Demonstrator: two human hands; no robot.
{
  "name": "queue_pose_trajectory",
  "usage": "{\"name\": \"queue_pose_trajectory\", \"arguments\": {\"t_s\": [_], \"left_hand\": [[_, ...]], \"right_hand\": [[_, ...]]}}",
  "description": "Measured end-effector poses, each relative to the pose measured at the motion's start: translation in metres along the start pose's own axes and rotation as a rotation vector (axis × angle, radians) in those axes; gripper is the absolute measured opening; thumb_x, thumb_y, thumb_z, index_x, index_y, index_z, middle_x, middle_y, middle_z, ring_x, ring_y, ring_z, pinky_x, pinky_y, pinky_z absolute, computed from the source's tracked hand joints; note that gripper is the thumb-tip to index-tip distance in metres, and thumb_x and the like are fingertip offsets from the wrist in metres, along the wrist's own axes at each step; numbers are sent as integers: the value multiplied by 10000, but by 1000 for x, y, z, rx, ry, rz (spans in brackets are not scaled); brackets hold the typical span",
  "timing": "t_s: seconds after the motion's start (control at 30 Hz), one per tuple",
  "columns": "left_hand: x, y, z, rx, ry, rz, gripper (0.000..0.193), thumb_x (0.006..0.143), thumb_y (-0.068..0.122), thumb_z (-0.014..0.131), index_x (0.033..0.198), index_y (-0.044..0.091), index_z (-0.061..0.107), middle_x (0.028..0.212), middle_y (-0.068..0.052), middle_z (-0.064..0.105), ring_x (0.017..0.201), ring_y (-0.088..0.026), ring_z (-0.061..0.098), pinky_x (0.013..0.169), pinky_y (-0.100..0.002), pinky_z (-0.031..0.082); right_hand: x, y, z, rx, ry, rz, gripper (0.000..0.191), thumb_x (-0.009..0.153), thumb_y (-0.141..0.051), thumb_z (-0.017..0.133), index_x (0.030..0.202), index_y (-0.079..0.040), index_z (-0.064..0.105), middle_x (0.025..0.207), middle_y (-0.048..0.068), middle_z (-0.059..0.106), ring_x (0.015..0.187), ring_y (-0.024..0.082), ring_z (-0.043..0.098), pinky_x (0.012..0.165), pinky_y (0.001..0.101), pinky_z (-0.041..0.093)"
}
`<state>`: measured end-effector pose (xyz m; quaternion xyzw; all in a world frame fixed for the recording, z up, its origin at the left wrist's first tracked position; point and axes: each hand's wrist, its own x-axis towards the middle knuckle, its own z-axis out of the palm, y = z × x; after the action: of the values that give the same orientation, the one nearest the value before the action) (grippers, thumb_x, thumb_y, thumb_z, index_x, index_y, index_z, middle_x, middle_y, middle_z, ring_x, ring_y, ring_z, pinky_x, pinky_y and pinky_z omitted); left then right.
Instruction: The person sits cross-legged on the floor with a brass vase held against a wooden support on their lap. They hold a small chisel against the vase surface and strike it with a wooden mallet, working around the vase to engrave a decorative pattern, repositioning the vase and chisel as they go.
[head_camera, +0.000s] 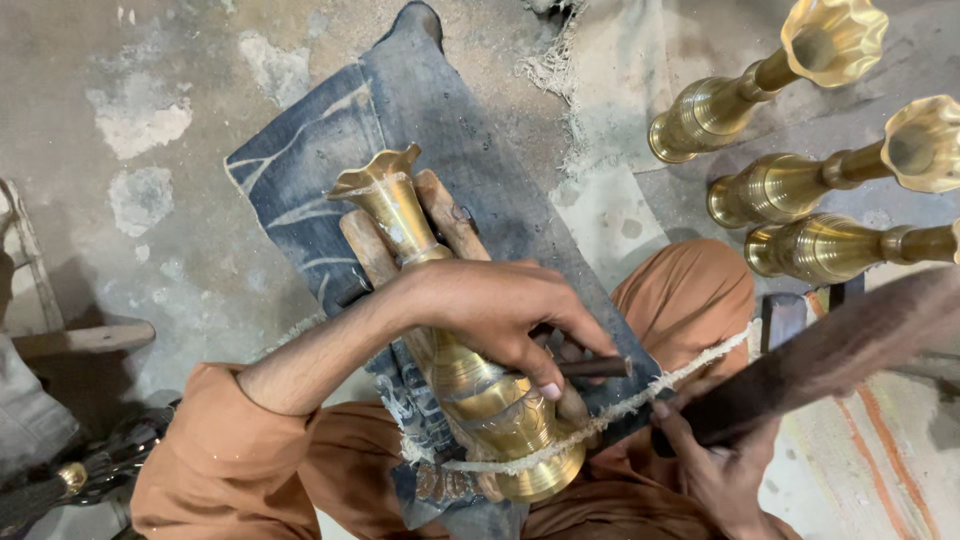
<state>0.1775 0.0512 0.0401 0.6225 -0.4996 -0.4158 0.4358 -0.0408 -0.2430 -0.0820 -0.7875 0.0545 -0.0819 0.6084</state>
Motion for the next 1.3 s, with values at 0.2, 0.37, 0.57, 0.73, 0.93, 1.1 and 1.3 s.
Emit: {"name": "queue_pose_trajectory", "arguments": {"t_s": [0.2, 0.37, 0.57, 0.73, 0.93, 1.1, 1.3], "left_hand": [[-3, 5, 0, 24, 25, -74, 599, 762, 305, 846, 1324, 187, 677, 1121, -54, 794, 1073, -230, 764, 872, -381, 571], [-7, 11, -2, 83, 18, -125, 592, 752, 311, 845, 1314, 203, 691, 1112, -52, 798, 1057, -240, 763, 863, -392, 546], [-10, 13, -2, 53, 57, -109, 552, 779, 311, 827, 1304, 199, 699, 1145, -36, 795, 1085, -231, 762, 869, -385, 557], [-14, 14, 0, 47, 90, -119, 557, 770, 307, 828, 1296, 177, 702, 1145, -59, 795, 1087, -240, 755, 862, -397, 558], [-17, 20, 2, 63, 133, -86, 550, 794, 311, 827, 1302, 147, 694, 1177, -83, 776, 1105, -264, 740, 879, -401, 561], [-19, 23, 1, 112, 121, -194, 534, 769, 296, 812, 1283, 179, 721, 1127, -57, 800, 996, -266, 760, 835, -420, 532], [-27, 20, 3, 87, 177, -90, 513, 816, 312, 825, 1281, 127, 714, 1126, -79, 790, 1046, -252, 753, 849, -402, 556]], "right_hand": [[12, -16, -1, 37, 42, 99, 393, 876, 23, 807, 1160, 6, 536, 845, 104, 658, 717, 195, 661, 675, 337, 542], [25, -24, -1, -309, -56, -112, 569, 799, -44, 822, 1254, 72, 499, 932, 144, 664, 810, 240, 670, 713, 349, 559], [32, -27, -3, -365, -116, -185, 688, 762, -65, 797, 1261, 128, 364, 932, 163, 671, 828, 236, 676, 723, 360, 550], [33, -22, -9, -206, -156, -60, 426, 835, -31, 823, 1160, 52, 561, 823, 153, 675, 700, 227, 662, 619, 345, 534], [40, -23, -11, -272, -145, 72, 482, 808, -31, 831, 1184, 83, 551, 836, 133, 669, 649, 256, 676, 580, 362, 543], [49, -26, -12, -452, 14, -442, 869, 793, -111, 853, 1449, 112, 328, 1131, 227, 614, 920, 322, 616, 741, 396, 537], [60, -26, -19, -511, -246, -372, 842, 764, -82, 847, 1434, 135, 385, 936, 94, 690, 765, 212, 697, 640, 340, 546]]}}
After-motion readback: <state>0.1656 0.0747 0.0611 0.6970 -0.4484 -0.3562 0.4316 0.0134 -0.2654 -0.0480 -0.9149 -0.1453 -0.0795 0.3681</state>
